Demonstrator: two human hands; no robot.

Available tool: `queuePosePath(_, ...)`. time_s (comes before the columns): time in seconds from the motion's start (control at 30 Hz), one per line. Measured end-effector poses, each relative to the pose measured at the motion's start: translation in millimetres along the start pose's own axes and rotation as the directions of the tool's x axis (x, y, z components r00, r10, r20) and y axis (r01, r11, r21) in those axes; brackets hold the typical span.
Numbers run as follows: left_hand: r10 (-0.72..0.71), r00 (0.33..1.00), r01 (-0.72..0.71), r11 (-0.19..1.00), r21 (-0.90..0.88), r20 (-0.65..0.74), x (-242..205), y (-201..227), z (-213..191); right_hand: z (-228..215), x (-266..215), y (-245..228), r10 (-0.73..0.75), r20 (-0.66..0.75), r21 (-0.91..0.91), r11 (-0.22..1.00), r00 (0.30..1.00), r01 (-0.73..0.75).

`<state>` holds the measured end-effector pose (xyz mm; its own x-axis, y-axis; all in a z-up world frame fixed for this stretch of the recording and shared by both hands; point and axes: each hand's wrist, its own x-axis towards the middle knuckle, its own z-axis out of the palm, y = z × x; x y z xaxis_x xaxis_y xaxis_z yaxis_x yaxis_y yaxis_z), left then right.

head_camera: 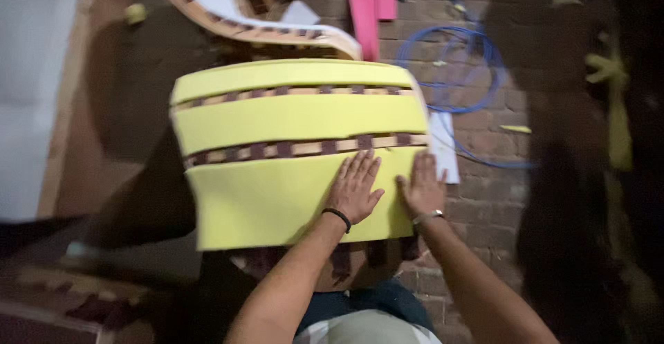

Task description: The person cuts yellow foam with a knife and applies adhesive to a wooden chair frame using a spray gun. They then place and press the foam pieces onto the chair frame to fit the contours.

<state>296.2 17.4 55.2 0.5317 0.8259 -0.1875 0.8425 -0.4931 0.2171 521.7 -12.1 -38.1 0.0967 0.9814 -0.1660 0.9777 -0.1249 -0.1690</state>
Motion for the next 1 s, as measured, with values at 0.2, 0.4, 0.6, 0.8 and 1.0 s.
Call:
queuePosePath(0.2, -0.395, 0.915, 0.388, 0.917, -0.088, -0.078, -89, -119, 8, 15, 9, 10, 0.072, 0.112, -0.189, 0.981, 0.991, -0.050)
queuePosePath(0.4, -0.615, 0.774, 0.598, 0.788, -0.148, -0.147, -168, -230, 20, -3, -5, -37, -0.001, 0.013, 0.066, 0.998, 1.000, 0.000)
queuePosePath(0.6, -0.525, 0.831, 0.504, 0.851, -0.149, -0.184, -188, -264, 33, -13, -56, -172, -0.102, -0.004, -0.063, 0.993, 0.995, 0.102)
queuePosePath(0.8, -0.499, 0.828, 0.465, 0.866, -0.185, -0.255, -192, -260, 35, -40, -59, -193, -0.029, 0.116, -0.052, 0.998, 0.993, 0.035)
queuePosePath(1.0, -0.451, 0.844, 0.406, 0.891, -0.206, -0.290, -164, -207, 22, -36, -58, -184, 0.050, 0.206, -0.074, 0.997, 0.977, -0.036)
